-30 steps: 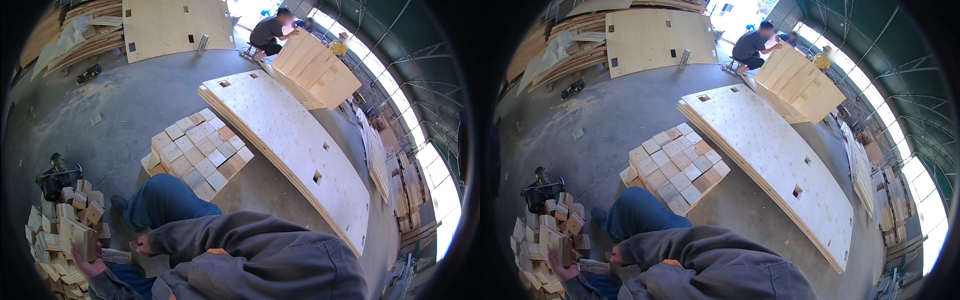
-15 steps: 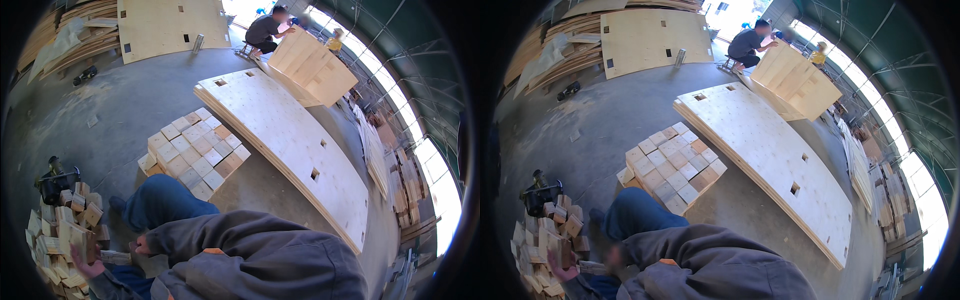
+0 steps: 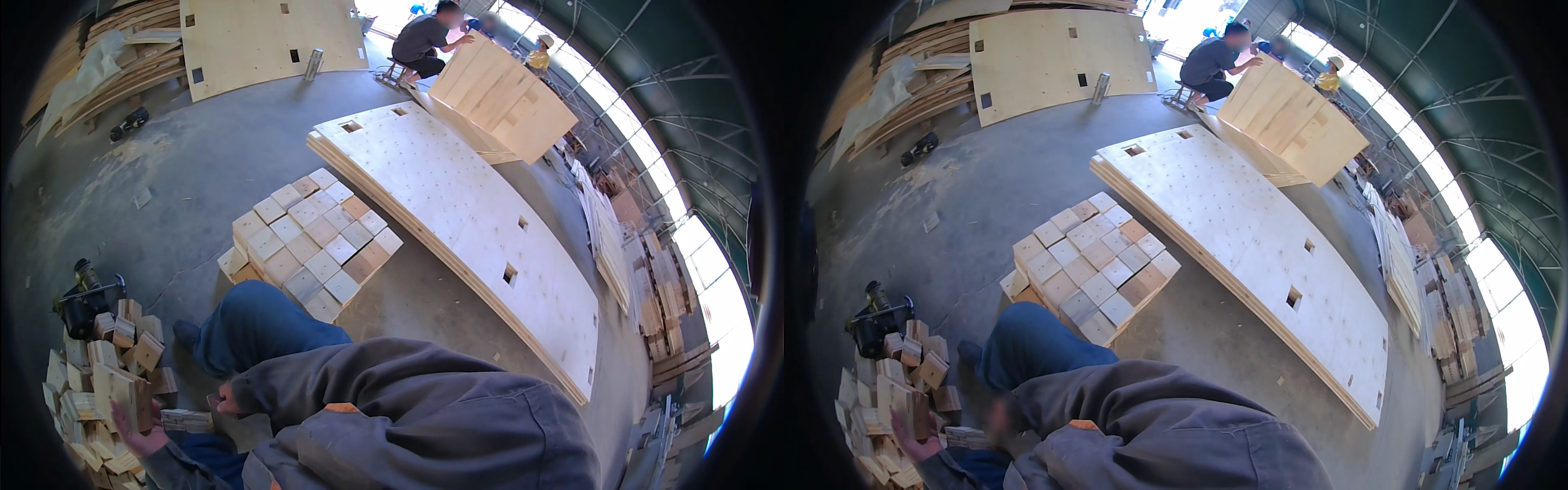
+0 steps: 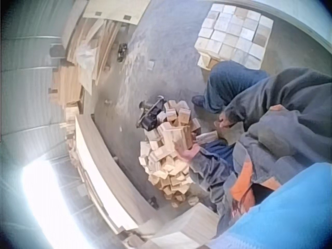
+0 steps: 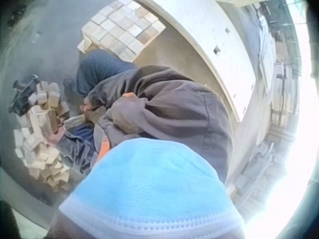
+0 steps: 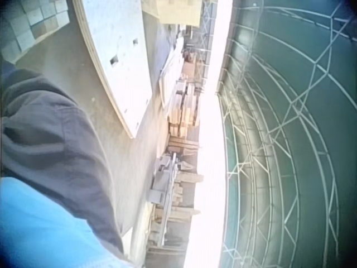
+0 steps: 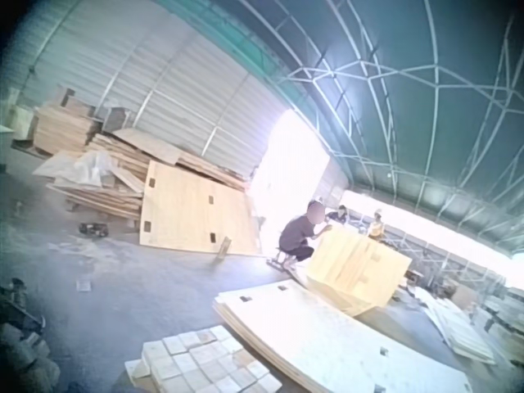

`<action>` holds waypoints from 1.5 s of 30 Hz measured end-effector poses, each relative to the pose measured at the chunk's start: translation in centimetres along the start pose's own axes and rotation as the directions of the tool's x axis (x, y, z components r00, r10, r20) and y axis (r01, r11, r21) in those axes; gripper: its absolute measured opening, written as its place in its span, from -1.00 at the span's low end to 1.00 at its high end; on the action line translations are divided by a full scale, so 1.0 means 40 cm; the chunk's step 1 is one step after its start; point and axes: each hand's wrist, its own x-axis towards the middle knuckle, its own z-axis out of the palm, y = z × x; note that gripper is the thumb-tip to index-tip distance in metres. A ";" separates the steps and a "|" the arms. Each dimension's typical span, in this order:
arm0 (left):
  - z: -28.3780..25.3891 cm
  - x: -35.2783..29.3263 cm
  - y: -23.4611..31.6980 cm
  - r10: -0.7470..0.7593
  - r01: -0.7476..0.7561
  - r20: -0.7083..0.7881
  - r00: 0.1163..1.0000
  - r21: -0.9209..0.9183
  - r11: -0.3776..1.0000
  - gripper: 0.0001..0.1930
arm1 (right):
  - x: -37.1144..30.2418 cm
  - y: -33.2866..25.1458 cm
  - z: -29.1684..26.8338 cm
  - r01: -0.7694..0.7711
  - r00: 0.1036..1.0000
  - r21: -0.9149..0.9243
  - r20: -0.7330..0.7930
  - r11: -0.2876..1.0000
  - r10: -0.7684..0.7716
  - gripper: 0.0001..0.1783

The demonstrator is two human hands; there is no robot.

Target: The person sits on the floor and sands small wooden blocks one by one using a sanding block. They pick up each block, rub the sanding block over its surfaces, and place it down, repeating the process throughout the clip.

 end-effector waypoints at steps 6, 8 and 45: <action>0.000 -0.008 -0.004 0.027 -0.027 0.039 0.999 -0.006 1.000 -0.34 | 0.036 0.034 0.030 0.013 1.000 0.015 -0.019 1.000 -0.013 -0.58; -0.005 -0.008 -0.001 0.025 -0.024 0.048 0.999 -0.014 1.000 -0.35 | 0.030 0.032 0.022 0.008 1.000 0.068 0.019 0.998 -0.010 -0.58; 0.029 -0.074 0.031 0.149 -0.147 0.035 0.988 -0.052 0.988 -0.31 | 0.080 0.082 0.067 0.108 0.993 -0.063 -0.045 0.992 -0.110 -0.49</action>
